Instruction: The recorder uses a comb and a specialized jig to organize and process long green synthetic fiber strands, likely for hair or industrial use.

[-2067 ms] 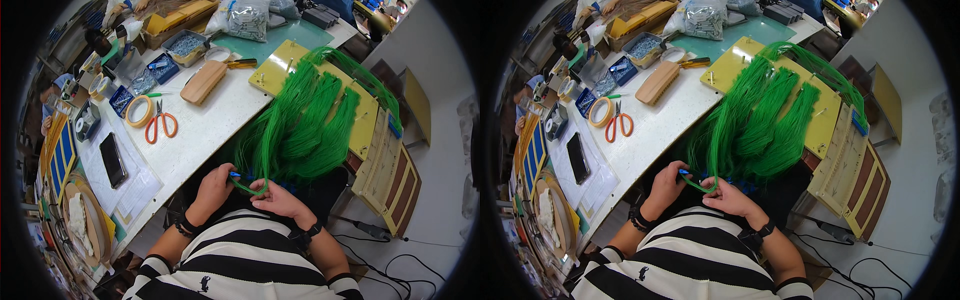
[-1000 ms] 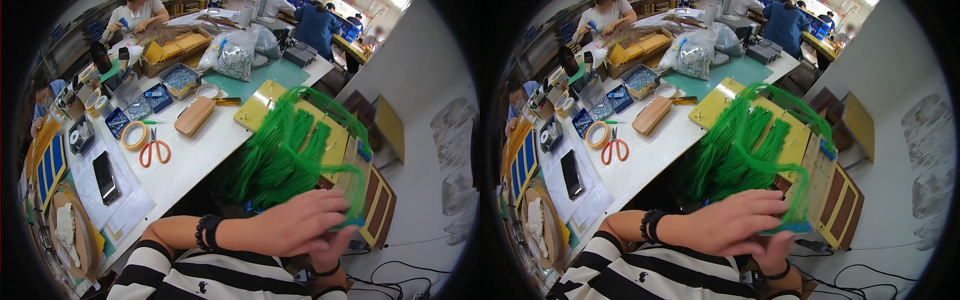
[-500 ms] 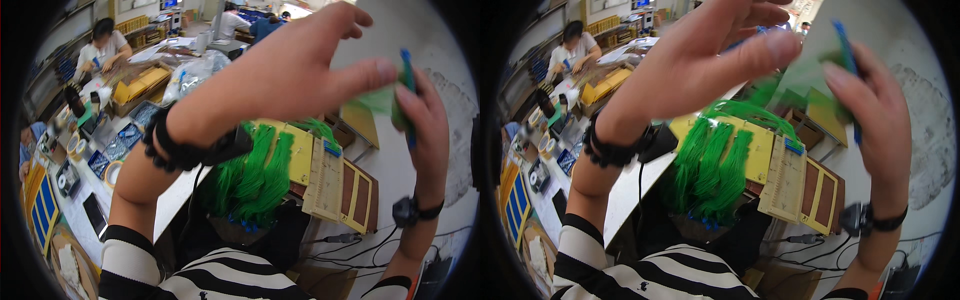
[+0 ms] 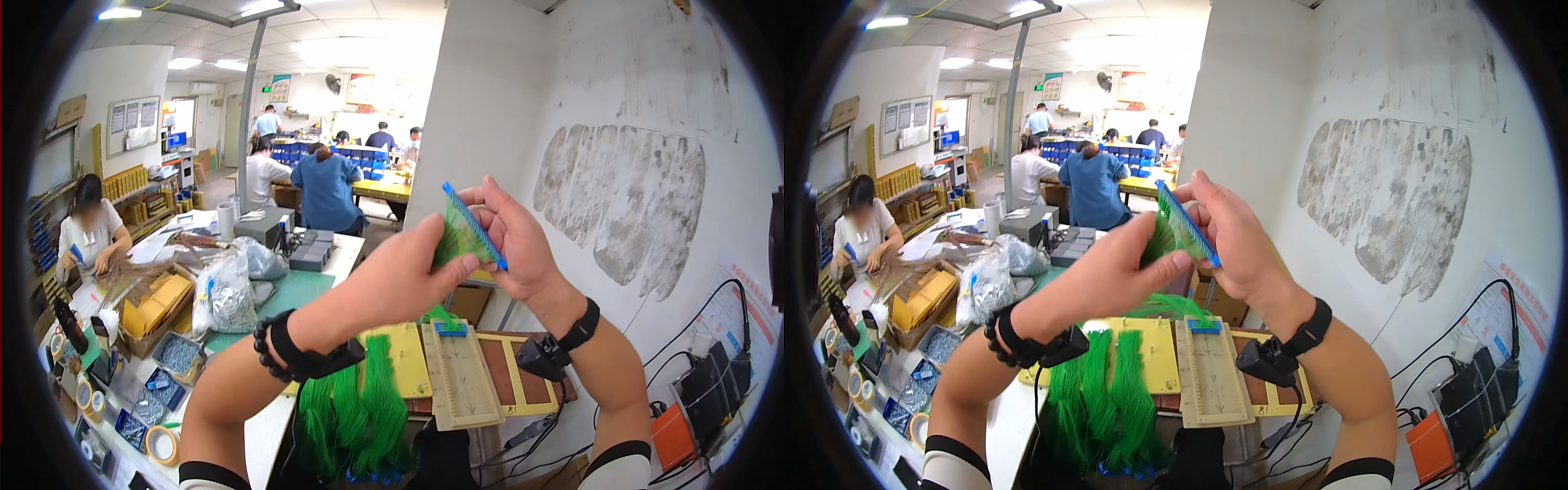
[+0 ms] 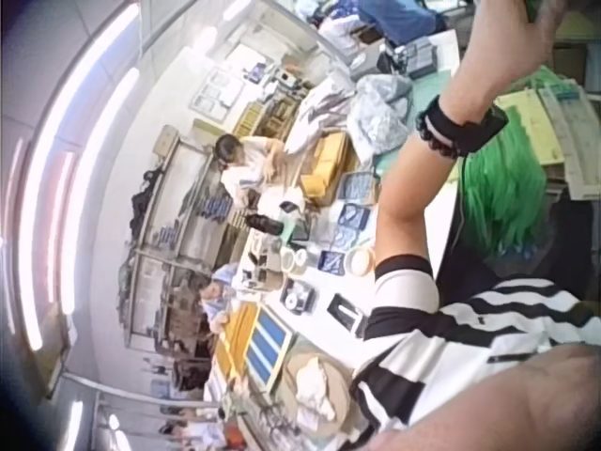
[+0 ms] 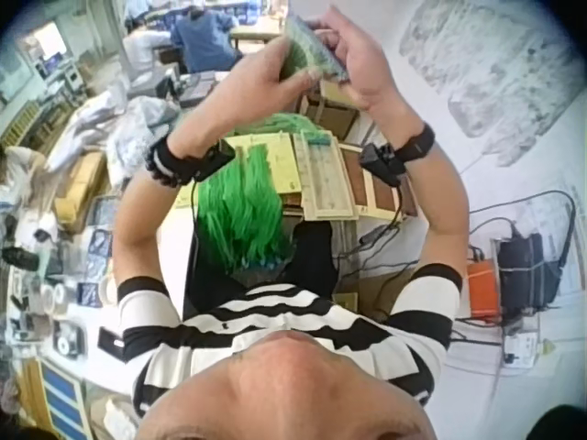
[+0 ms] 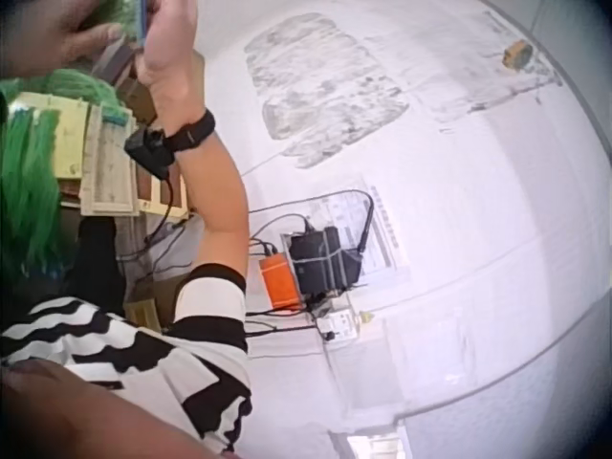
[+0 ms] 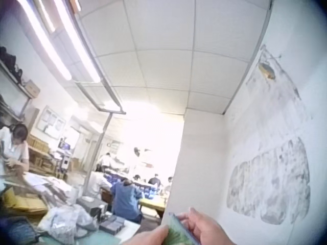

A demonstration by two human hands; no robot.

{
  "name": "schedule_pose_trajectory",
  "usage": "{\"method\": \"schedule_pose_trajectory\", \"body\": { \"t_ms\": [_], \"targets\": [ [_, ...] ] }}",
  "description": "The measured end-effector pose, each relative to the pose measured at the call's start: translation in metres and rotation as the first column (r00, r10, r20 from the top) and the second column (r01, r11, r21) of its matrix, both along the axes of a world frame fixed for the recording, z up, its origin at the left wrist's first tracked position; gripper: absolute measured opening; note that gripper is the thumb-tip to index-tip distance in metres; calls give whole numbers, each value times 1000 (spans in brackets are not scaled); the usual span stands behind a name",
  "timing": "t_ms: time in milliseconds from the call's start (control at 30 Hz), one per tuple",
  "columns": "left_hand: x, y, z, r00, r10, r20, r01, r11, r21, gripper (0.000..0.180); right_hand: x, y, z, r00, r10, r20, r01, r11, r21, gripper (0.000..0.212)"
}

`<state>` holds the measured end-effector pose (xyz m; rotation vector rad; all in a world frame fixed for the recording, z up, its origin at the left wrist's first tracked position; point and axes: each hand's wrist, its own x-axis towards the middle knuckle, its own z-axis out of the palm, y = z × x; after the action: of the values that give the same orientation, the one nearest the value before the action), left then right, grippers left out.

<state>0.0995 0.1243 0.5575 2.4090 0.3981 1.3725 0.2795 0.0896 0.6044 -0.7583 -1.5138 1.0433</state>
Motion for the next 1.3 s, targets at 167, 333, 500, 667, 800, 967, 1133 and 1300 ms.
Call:
{"method": "schedule_pose_trajectory", "body": {
  "t_ms": [167, 333, 500, 667, 800, 967, 1133, 1300],
  "targets": [
    [4, -3, 1, 994, 46, -96, -46, 999, 3, 40, 10, 7, -12, 966, 235, -111, -237, 972, -3, 49],
    [7, 1, -1, 985, 82, -154, -79, 997, 26, 40, 15, 23, -20, 959, 267, -98, -269, 963, -13, 62],
    [13, -1, 5, 978, 81, -190, -82, 997, 1, 40, 28, 34, -23, 936, 312, -164, -322, 946, -35, 64],
    [21, 1, 5, 965, 131, -228, -129, 991, 25, 40, 34, 34, -26, 949, 266, -171, -278, 959, -52, 66],
    [27, 10, 4, 958, 124, -259, -119, 992, 38, 39, 44, 29, -31, 978, 209, -15, -210, 976, -60, 56],
    [22, 62, -8, 910, -161, -382, 172, 985, -4, 33, 48, 19, -36, 979, 198, 53, -191, 974, -124, 45],
    [5, 120, -52, 867, -370, -335, 316, 926, -206, 31, 99, 4, -89, 993, 109, -55, -110, 994, -24, 36],
    [-69, 202, -147, 857, -168, -488, 13, 952, -306, 35, 139, -20, -181, 986, -52, -158, 36, 994, -99, 25]
  ]
}}
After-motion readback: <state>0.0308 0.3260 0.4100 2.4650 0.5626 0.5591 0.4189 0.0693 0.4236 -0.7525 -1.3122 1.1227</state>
